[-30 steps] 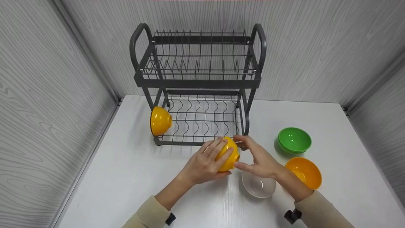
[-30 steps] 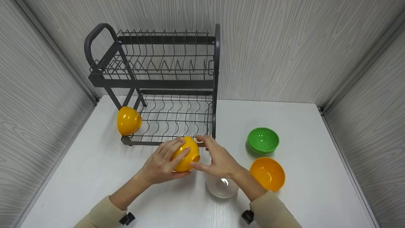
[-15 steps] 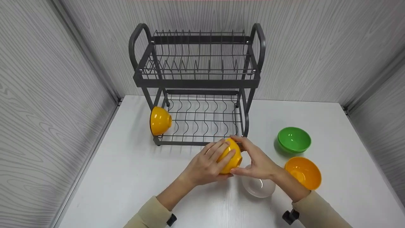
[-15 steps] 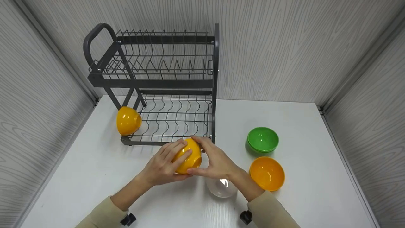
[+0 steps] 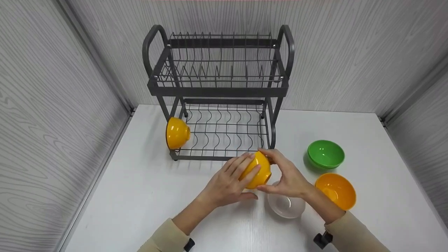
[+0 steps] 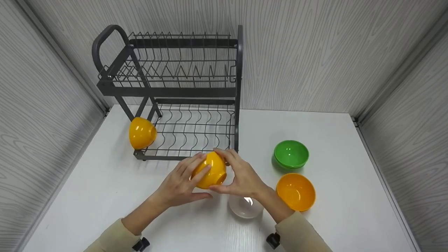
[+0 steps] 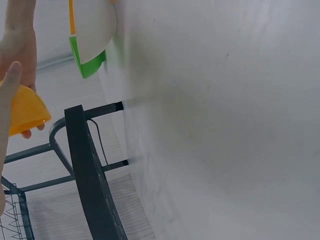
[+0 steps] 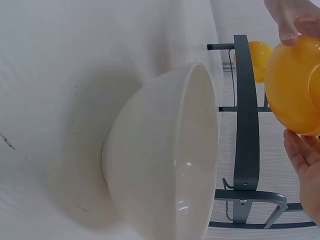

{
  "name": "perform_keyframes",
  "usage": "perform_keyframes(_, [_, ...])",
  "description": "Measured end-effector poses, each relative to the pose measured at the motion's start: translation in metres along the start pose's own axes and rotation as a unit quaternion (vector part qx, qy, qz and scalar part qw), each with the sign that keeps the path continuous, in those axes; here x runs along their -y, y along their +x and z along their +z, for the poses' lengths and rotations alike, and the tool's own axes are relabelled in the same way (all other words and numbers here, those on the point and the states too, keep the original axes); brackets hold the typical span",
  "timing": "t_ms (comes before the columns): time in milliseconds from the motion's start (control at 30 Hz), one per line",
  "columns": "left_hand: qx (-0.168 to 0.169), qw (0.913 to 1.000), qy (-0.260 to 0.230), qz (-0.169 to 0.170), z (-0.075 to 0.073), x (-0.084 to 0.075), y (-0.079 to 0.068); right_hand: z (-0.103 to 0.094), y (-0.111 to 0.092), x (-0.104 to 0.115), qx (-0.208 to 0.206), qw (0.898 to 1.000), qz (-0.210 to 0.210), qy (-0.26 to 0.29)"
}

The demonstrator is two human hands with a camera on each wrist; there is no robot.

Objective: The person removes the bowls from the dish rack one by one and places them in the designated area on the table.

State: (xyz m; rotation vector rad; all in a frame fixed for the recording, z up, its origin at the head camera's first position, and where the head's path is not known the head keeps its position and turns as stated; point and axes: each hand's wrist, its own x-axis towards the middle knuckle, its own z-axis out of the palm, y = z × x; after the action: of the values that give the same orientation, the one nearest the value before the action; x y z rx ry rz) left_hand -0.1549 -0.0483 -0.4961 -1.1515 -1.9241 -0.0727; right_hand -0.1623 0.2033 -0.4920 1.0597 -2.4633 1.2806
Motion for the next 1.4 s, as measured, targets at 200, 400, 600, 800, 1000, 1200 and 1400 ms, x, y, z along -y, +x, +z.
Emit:
perform_keyframes(200, [0.011,0.9998,0.016,-0.010,-0.004,0.002,-0.008,-0.005,-0.003,-0.002,-0.031,0.999,-0.025,-0.024])
perform_keyframes(400, [0.026,0.9987,0.041,-0.015,-0.009,0.003,-0.015,-0.007,-0.009,-0.005,-0.053,0.997,-0.047,-0.043])
perform_keyframes(600, [0.037,0.9987,0.028,-0.020,-0.008,-0.005,-0.018,-0.005,-0.012,-0.009,-0.068,0.993,-0.087,-0.043])
perform_keyframes(800, [-0.008,1.0000,0.003,-0.003,-0.003,-0.010,-0.018,-0.003,-0.014,-0.013,-0.079,0.988,-0.123,-0.052])
perform_keyframes(1000, [-0.013,0.9991,-0.040,0.006,-0.002,-0.014,-0.016,-0.003,-0.019,-0.012,-0.057,0.992,-0.094,-0.060])
perform_keyframes(1200, [-0.008,0.9990,-0.036,0.026,0.000,-0.017,-0.017,-0.002,-0.023,-0.011,-0.051,0.991,-0.092,-0.081])
perform_keyframes(1400, [0.000,0.9973,0.024,0.069,0.001,-0.016,-0.016,-0.006,-0.028,-0.009,-0.031,0.991,-0.066,-0.110])
